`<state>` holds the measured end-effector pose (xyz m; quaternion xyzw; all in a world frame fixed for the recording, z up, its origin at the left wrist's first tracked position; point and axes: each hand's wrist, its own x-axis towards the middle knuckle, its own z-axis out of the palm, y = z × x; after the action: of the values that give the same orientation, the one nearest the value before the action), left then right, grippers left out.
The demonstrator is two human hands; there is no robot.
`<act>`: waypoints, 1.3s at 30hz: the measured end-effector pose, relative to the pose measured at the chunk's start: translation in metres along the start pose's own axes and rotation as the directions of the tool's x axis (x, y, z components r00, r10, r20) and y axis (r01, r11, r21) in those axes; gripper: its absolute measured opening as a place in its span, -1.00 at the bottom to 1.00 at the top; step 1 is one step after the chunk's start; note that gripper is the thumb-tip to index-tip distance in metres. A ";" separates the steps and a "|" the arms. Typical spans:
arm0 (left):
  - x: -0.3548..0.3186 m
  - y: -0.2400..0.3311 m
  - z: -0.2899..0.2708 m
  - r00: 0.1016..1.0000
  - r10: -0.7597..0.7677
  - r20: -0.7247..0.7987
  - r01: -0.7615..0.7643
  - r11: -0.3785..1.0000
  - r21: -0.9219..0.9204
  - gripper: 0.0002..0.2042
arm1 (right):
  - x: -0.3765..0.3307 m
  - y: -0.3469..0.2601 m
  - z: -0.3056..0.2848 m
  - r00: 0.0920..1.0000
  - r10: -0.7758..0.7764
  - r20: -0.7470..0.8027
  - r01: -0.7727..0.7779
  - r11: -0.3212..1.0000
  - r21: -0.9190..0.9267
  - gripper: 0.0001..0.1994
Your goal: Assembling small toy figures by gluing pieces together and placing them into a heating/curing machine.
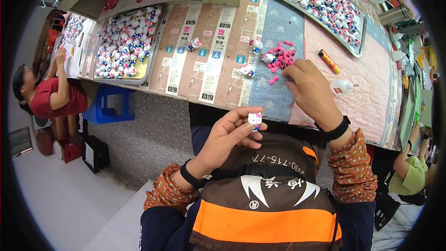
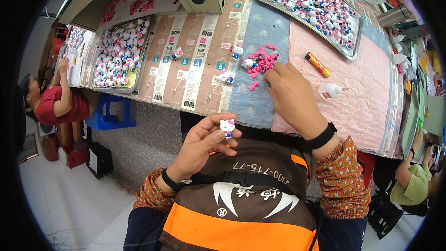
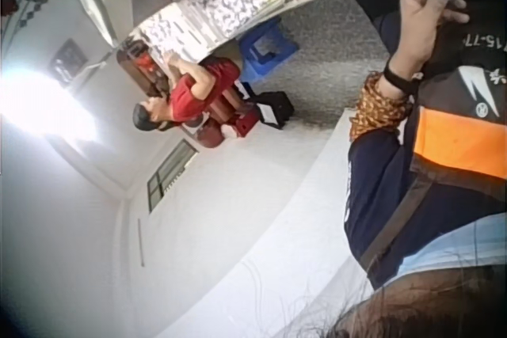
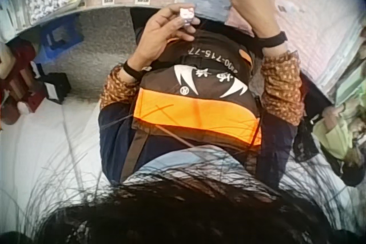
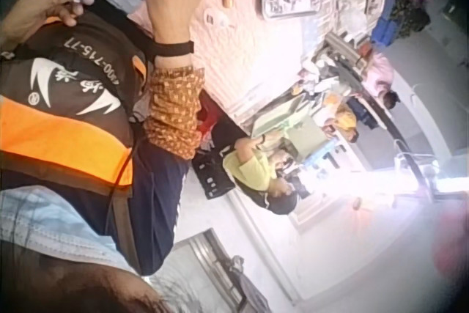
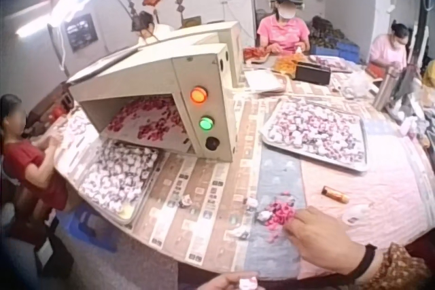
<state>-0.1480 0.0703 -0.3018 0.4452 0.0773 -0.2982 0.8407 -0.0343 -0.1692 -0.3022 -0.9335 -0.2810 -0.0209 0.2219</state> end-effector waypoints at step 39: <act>0.019 -0.007 0.015 0.997 0.068 -0.028 -0.067 0.997 0.022 -0.61 | -0.048 -0.039 -0.023 0.774 0.370 0.513 -0.486 -0.171 0.857 -0.84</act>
<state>-0.1387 0.0476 -0.3050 0.4609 0.0712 -0.2639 0.8443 -0.0932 -0.1747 -0.2737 -0.5413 0.1067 0.2934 0.7807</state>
